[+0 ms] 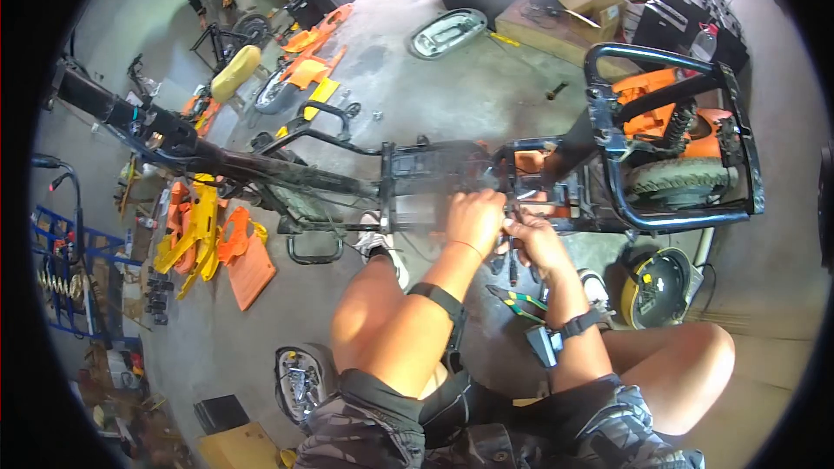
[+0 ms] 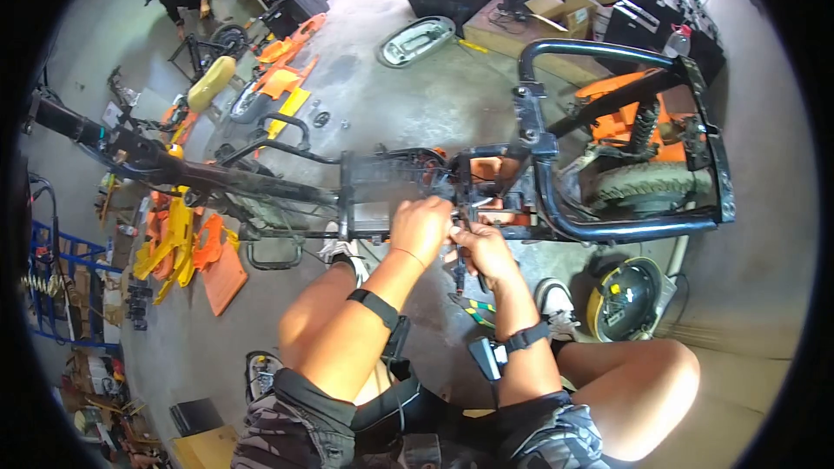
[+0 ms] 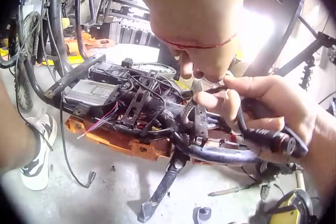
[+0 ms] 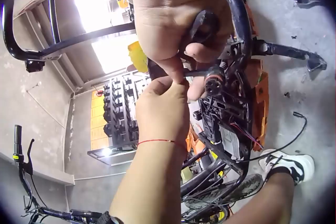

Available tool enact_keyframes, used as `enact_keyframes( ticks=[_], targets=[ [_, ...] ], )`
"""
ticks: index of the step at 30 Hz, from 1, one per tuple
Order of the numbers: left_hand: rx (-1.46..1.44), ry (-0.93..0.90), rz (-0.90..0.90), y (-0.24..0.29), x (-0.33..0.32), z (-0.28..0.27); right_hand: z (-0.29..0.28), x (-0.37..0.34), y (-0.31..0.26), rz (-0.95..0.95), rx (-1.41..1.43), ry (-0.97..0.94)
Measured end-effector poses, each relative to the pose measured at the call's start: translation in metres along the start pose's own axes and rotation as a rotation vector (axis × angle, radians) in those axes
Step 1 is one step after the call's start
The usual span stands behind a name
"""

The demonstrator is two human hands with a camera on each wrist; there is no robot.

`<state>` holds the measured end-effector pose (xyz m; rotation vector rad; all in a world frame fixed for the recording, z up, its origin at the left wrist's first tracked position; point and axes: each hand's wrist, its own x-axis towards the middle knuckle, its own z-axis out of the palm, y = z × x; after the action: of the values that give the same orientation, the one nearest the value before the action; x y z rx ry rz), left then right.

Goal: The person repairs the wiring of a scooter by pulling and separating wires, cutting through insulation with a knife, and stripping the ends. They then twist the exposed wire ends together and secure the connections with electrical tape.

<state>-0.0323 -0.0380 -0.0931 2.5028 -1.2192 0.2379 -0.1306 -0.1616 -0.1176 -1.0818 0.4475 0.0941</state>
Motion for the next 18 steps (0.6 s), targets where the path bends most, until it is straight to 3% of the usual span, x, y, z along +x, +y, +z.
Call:
enact_keyframes(
  ticks=[3, 5, 8, 12, 18],
  targets=[
    [-0.029, 0.004, -0.028, -0.003, 0.006, -0.003, -0.007, 0.003, 0.006, 0.045, 0.034, -0.028],
    [-0.010, 0.048, -0.141, -0.006, 0.012, -0.003, -0.009, 0.003, 0.011, 0.032, 0.069, -0.037],
    [-0.055, -0.137, -0.316, -0.003, 0.011, -0.018, -0.011, 0.001, 0.013, 0.036, 0.128, -0.052],
    [-0.002, -0.293, -0.328, -0.003, -0.001, -0.021, -0.002, -0.004, 0.005, -0.003, 0.123, 0.000],
    [0.080, -0.578, -0.332, 0.020, -0.025, -0.033, 0.028, -0.019, -0.011, -0.156, -0.045, 0.245]
  ],
)
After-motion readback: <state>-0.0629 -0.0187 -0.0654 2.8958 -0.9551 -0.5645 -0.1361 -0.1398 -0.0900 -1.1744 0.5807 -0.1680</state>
